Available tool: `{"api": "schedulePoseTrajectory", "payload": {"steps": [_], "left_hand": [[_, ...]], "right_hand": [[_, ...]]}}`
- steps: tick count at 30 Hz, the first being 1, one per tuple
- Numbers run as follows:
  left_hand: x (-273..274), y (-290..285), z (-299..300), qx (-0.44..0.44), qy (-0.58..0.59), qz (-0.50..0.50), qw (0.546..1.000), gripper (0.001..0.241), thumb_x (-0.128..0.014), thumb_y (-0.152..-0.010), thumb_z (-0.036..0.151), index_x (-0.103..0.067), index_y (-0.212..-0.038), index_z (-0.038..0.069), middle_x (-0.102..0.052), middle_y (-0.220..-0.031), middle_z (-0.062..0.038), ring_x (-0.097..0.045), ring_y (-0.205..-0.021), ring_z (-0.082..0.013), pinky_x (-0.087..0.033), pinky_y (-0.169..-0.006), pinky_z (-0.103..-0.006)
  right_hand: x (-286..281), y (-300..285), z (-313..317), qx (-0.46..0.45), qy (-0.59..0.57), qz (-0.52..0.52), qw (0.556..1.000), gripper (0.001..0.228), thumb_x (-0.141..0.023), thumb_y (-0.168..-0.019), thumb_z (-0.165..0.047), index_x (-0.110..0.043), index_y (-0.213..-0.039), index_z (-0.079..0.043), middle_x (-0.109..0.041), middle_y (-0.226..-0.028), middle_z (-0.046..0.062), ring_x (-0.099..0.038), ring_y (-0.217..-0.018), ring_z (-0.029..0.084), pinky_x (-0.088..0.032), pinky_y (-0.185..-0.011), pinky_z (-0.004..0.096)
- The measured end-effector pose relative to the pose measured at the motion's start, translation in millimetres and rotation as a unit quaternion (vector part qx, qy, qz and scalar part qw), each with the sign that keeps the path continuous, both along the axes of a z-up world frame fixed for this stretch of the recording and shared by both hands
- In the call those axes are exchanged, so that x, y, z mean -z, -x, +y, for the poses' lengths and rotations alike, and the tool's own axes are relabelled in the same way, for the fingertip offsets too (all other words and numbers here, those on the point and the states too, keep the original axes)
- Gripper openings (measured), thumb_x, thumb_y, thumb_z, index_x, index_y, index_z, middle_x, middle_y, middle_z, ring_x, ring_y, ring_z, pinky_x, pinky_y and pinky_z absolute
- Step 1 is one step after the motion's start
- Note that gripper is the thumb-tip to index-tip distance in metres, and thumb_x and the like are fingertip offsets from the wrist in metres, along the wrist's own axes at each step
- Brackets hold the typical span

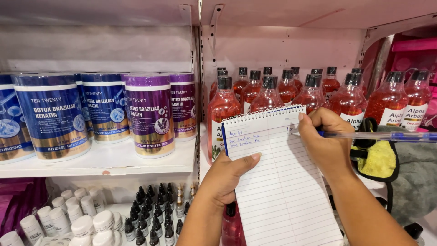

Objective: The person holds a notepad and pen in front of shelves stocked with beauty products. They write down information on the notepad while looking at the products, specifically counting bottles of Alpha Arbutin and other items on the shelves.

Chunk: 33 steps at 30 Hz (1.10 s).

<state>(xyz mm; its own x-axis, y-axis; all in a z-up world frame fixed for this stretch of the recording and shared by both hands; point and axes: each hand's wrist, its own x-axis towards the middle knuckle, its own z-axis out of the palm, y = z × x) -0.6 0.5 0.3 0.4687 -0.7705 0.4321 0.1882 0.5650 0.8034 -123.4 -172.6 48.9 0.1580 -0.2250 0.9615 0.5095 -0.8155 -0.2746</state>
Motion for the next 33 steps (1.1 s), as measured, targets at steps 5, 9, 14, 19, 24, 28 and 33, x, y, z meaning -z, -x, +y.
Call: {"api": "schedulePoseTrajectory", "payload": {"steps": [5, 9, 14, 19, 24, 28, 33], "left_hand": [[-1, 1, 1, 0.002, 0.005, -0.002, 1.0, 0.049, -0.074, -0.084, 0.009, -0.064, -0.13, -0.002, -0.072, -0.124, -0.016, -0.07, -0.113, -0.0278, -0.057, -0.095, -0.0413], [0, 0, 0, 0.003, 0.004, 0.0, 1.0, 0.049, -0.074, -0.084, 0.009, -0.064, -0.13, -0.002, -0.072, -0.123, -0.016, -0.07, -0.113, -0.0275, -0.057, -0.095, -0.0412], [0, 0, 0, -0.009, 0.001, -0.001, 1.0, 0.048, -0.073, -0.084, 0.008, -0.064, -0.13, -0.001, -0.073, -0.122, -0.017, -0.07, -0.112, -0.0276, -0.058, -0.094, -0.0407], [0, 1, 1, -0.002, -0.003, 0.008, 1.0, 0.046, -0.073, -0.085, 0.008, -0.064, -0.129, -0.003, -0.073, -0.121, -0.019, -0.071, -0.111, -0.0295, -0.06, -0.092, -0.0418], [0, 0, 0, -0.012, -0.012, 0.0, 1.0, 0.044, -0.072, -0.086, 0.007, -0.064, -0.128, -0.004, -0.073, -0.121, -0.02, -0.072, -0.111, -0.0299, -0.06, -0.091, -0.0417], [-1, 3, -1, -0.025, -0.002, -0.014, 1.0, 0.045, -0.071, -0.085, 0.007, -0.064, -0.129, -0.002, -0.074, -0.123, -0.018, -0.072, -0.113, -0.0276, -0.059, -0.093, -0.0397], [-2, 7, 1, -0.025, 0.009, -0.016, 1.0, 0.043, -0.069, -0.086, 0.005, -0.064, -0.128, -0.003, -0.073, -0.121, -0.019, -0.071, -0.11, -0.0293, -0.058, -0.092, -0.0415]], "right_hand": [[-1, 1, 2, 0.009, 0.0, -0.012, 1.0, 0.038, -0.068, -0.101, -0.001, -0.046, -0.07, -0.006, -0.05, -0.068, -0.004, -0.039, -0.063, 0.002, -0.031, -0.054, 0.023], [0, -1, -2, 0.023, 0.03, -0.013, 0.999, 0.038, -0.068, -0.1, 0.0, -0.044, -0.071, -0.006, -0.051, -0.069, -0.004, -0.039, -0.064, 0.002, -0.032, -0.055, 0.023], [-1, 1, 3, 0.01, 0.004, -0.013, 1.0, 0.036, -0.067, -0.101, 0.001, -0.047, -0.071, -0.006, -0.051, -0.069, -0.004, -0.04, -0.063, 0.002, -0.032, -0.055, 0.023], [0, -1, 0, 0.004, 0.04, -0.015, 0.999, 0.037, -0.064, -0.101, 0.004, -0.046, -0.07, -0.006, -0.05, -0.068, -0.004, -0.038, -0.062, 0.002, -0.032, -0.054, 0.023], [1, -1, -5, -0.043, -0.02, -0.027, 0.999, 0.037, -0.063, -0.102, 0.005, -0.045, -0.072, -0.006, -0.051, -0.071, -0.003, -0.04, -0.063, 0.002, -0.034, -0.056, 0.022], [1, 4, -10, -0.14, -0.098, -0.051, 0.984, 0.037, -0.063, -0.103, 0.001, -0.046, -0.072, -0.007, -0.055, -0.071, -0.001, -0.048, -0.061, 0.004, -0.041, -0.054, 0.023], [9, 18, -13, -0.135, -0.075, -0.023, 0.988, 0.032, -0.064, -0.105, -0.005, -0.052, -0.075, -0.007, -0.06, -0.073, 0.001, -0.049, -0.059, 0.004, -0.041, -0.054, 0.022]]}}
